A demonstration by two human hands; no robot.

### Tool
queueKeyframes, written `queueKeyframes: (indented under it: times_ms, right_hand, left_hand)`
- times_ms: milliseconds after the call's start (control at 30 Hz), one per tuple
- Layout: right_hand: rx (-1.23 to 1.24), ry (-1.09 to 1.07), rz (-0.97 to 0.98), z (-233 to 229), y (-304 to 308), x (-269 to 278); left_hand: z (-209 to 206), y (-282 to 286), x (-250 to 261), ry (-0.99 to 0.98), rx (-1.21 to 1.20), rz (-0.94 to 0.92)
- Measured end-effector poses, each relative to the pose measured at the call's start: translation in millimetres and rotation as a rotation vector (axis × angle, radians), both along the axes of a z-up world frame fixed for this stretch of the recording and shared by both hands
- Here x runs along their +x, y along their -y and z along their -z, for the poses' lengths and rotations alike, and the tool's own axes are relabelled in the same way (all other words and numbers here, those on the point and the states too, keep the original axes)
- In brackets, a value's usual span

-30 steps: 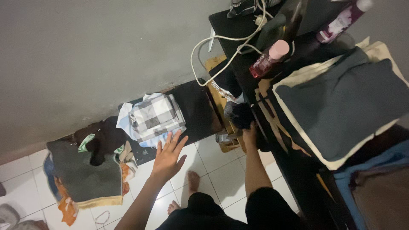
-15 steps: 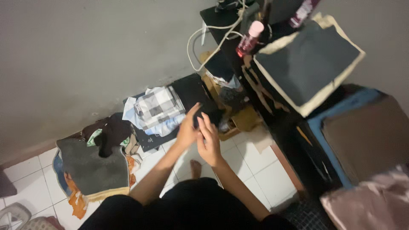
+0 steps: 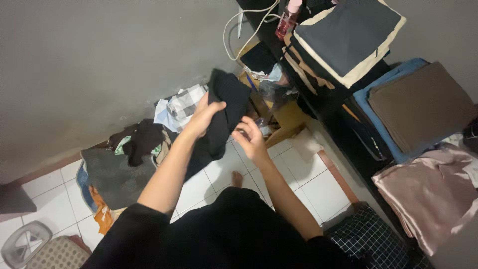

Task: The person picks up several garments from a pile on the floor and folds them one by one, placing each finished item onto a stacked shelf.

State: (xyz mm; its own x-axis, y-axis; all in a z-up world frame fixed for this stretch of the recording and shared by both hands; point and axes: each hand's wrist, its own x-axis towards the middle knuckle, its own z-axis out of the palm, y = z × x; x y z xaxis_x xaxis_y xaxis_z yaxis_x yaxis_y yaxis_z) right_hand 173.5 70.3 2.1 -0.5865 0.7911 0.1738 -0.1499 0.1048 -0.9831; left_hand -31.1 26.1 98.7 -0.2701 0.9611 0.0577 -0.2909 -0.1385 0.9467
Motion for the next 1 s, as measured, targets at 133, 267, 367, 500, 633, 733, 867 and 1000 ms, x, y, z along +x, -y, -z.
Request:
queueKeyframes:
  times_ms: [133, 267, 367, 500, 633, 733, 867, 1000]
  right_hand:
    - [0.058, -0.260, -0.006, -21, 12, 1]
    - [0.101, -0.363, -0.071, -101, 22, 17]
    - [0.162, -0.087, 0.154, -141, 17, 36]
    - [0.348, -0.004, 0.103, -162, -2, 63]
    - [0.528, -0.059, 0.187, -181, -20, 89]
    - [0.352, -0.160, 0.182, -207, -35, 112]
    - [0.418, -0.237, 0.164, -251, -35, 158]
    - [0.268, -0.160, 0.020, -283, -30, 201]
  left_hand:
    - [-19, 11, 3, -0.008, 0.083, 0.141]
    - [-29, 19, 16, -0.066, 0.079, 0.216]
    - [-39, 20, 29, -0.106, 0.086, 0.255]
    - [-45, 10, 45, -0.230, 0.069, 0.265]
    - [-40, 4, 68, -0.477, 0.184, 0.028]
    - [-17, -2, 84, -0.800, 0.211, -0.286]
    - [27, -16, 97, -0.923, 0.378, -0.213]
    - [26, -25, 98, -0.931, -0.171, 0.095]
